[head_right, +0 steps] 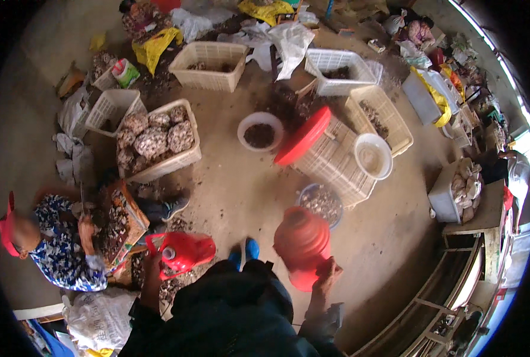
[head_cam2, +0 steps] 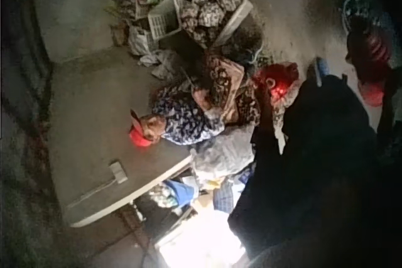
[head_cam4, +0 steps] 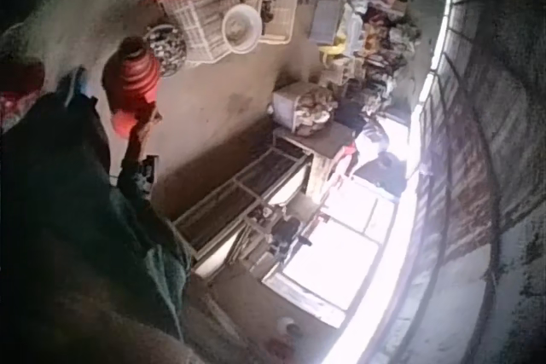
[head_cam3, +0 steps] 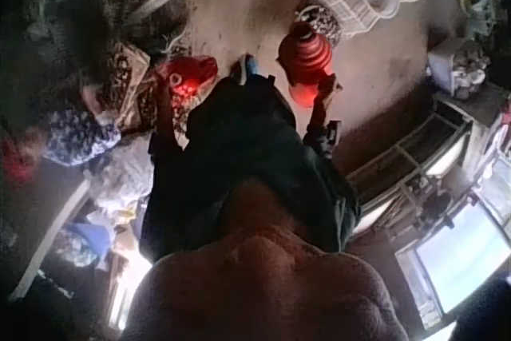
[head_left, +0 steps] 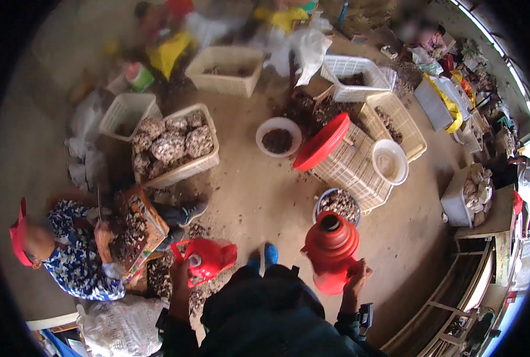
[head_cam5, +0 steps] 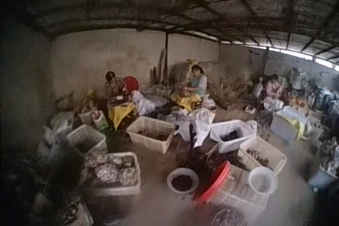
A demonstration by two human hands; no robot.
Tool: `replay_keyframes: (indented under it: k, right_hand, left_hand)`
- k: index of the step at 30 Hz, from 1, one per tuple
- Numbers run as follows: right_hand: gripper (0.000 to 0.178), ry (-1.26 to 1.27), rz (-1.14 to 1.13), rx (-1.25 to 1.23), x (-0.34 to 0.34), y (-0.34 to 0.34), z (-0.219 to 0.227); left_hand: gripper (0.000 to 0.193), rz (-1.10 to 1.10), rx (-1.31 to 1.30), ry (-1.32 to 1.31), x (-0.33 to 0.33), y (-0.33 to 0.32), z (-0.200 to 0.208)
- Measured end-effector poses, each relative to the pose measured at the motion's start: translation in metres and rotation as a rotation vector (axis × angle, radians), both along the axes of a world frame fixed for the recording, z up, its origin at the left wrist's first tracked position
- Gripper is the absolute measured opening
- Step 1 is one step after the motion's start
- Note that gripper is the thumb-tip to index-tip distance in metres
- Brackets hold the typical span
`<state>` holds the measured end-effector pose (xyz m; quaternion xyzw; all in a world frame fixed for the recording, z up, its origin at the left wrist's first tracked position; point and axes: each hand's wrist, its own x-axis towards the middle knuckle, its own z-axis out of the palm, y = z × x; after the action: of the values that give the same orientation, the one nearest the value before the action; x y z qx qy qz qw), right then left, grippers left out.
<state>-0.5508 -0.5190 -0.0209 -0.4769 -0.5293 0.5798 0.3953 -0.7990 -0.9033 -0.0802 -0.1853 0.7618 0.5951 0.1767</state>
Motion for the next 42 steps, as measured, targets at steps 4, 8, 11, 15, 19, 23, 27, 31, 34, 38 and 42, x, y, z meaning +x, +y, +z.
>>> replay_keyframes:
  k: [4, 8, 11, 15, 19, 23, 27, 31, 34, 38, 42]
  right_hand:
    - [0.043, -0.056, -0.13, -0.031, 0.018, -0.018, 0.005]
    - [0.04, -0.068, -0.234, -0.037, 0.044, -0.038, 0.019]
    - [0.043, -0.159, -0.215, 0.052, 0.066, -0.054, 0.025]
    - [0.051, -0.274, -0.302, 0.119, 0.08, -0.081, 0.035]
    - [0.054, -0.308, -0.344, 0.124, 0.106, -0.088, 0.019]
    - [0.052, -0.277, -0.447, 0.051, 0.114, -0.101, 0.03]
    - [0.05, -0.253, -0.55, 0.002, 0.116, -0.102, 0.031]
    - [0.047, -0.245, -0.47, 0.017, 0.119, -0.087, 0.021]
    - [0.044, -0.243, -0.467, -0.023, 0.114, -0.075, 0.028]
    - [0.041, -0.155, -0.401, -0.054, 0.104, -0.05, 0.023]
    - [0.041, -0.083, -0.476, -0.084, 0.088, -0.02, 0.006]
  left_hand:
    - [0.015, -0.068, -0.066, -0.051, -0.004, 0.015, -0.001]
    - [0.015, -0.049, -0.047, -0.127, 0.0, 0.021, -0.011]
    - [0.024, -0.303, -0.243, -0.225, -0.001, 0.014, -0.021]
    - [0.027, -0.335, -0.067, -0.156, -0.001, 0.021, -0.029]
    - [0.027, -0.355, -0.085, -0.19, -0.002, 0.013, -0.033]
    - [0.028, -0.424, -0.156, -0.229, -0.006, 0.029, -0.028]
    - [0.028, -0.474, -0.224, -0.193, -0.013, 0.031, -0.06]
    - [0.029, -0.432, -0.324, -0.227, -0.033, 0.04, -0.059]
    - [0.024, -0.395, -0.328, -0.23, -0.043, 0.073, -0.033]
    - [0.015, -0.319, -0.192, -0.171, -0.066, 0.105, 0.0]
    - [0.02, -0.303, -0.195, -0.105, -0.094, 0.149, 0.037]
